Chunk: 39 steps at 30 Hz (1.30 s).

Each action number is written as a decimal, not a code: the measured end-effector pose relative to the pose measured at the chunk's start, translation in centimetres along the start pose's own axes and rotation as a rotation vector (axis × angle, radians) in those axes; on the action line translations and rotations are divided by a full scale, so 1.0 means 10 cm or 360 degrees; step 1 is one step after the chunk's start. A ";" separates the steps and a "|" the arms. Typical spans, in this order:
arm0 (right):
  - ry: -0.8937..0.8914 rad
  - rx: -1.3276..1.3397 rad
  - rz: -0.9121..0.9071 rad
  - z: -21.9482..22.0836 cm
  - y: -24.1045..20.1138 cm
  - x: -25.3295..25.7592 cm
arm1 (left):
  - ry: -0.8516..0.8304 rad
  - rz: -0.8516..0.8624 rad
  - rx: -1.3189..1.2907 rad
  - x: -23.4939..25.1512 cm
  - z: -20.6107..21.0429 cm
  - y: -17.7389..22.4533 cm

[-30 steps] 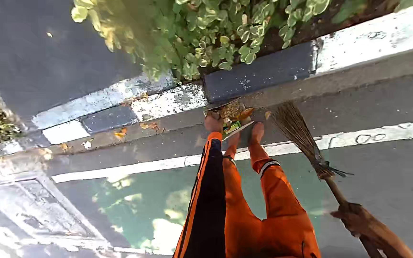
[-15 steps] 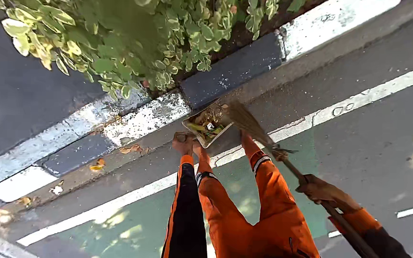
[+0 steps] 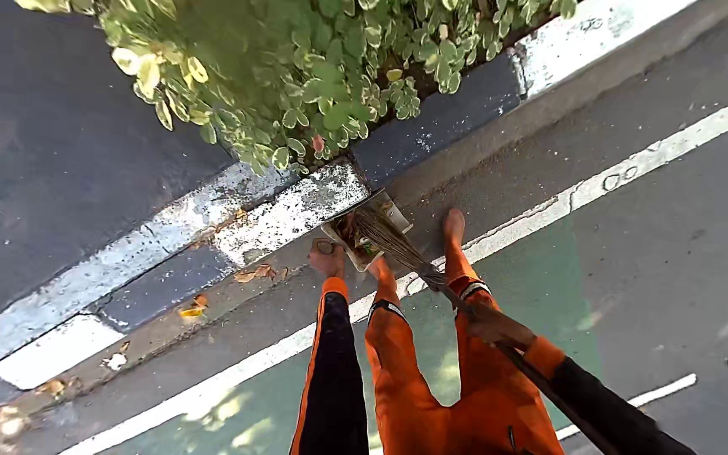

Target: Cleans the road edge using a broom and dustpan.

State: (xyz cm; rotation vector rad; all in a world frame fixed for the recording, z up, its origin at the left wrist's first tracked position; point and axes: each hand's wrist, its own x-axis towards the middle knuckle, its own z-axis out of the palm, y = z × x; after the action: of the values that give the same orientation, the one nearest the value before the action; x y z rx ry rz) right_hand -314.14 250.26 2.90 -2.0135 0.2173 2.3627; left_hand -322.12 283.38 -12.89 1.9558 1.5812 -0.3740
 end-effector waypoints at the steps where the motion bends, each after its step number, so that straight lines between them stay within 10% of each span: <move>1: -0.0051 0.0230 0.0037 0.00 0.25 -0.20 | -0.0020 0.0007 0.0019 0.02 -0.05 -0.07; 5: 0.0330 0.0550 0.0253 -0.31 1.00 -0.50 | 0.0020 0.0024 0.0046 0.07 -0.17 -0.33; 9: 0.0800 0.0099 0.0283 -0.74 0.57 0.28 | 0.0005 -0.0020 0.0049 0.03 -0.19 -0.32; 15: 0.0254 -0.0195 -0.0084 0.06 -0.48 0.71 | 0.0120 -0.0038 0.0052 0.12 -0.15 -0.43; 20: -0.0054 0.0318 0.0020 0.12 0.47 -0.16 | 0.0253 0.0051 -0.0038 0.11 -0.31 -1.09; 23: 0.0345 0.0352 0.0111 0.04 0.76 -0.16 | 0.0302 -0.0031 0.0023 0.05 -0.54 -1.36; 27: 0.0648 0.0162 0.0089 0.27 -0.07 0.69 | 0.0388 -0.0022 0.0009 0.13 -0.80 -1.75; 32: 0.0252 -0.0119 -0.0050 1.29 -1.36 0.90 | 0.0391 -0.0084 0.0043 0.38 -1.13 -2.07; 39: -0.0009 0.0371 0.0122 1.35 -0.38 -0.18 | 0.0348 -0.0054 0.0024 0.70 -1.50 -2.51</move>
State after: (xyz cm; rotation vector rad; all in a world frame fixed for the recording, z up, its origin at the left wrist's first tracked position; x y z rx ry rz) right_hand -326.63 255.79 6.40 -1.9229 0.5515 2.2616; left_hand -346.50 300.96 -11.68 2.0403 1.7535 -0.1905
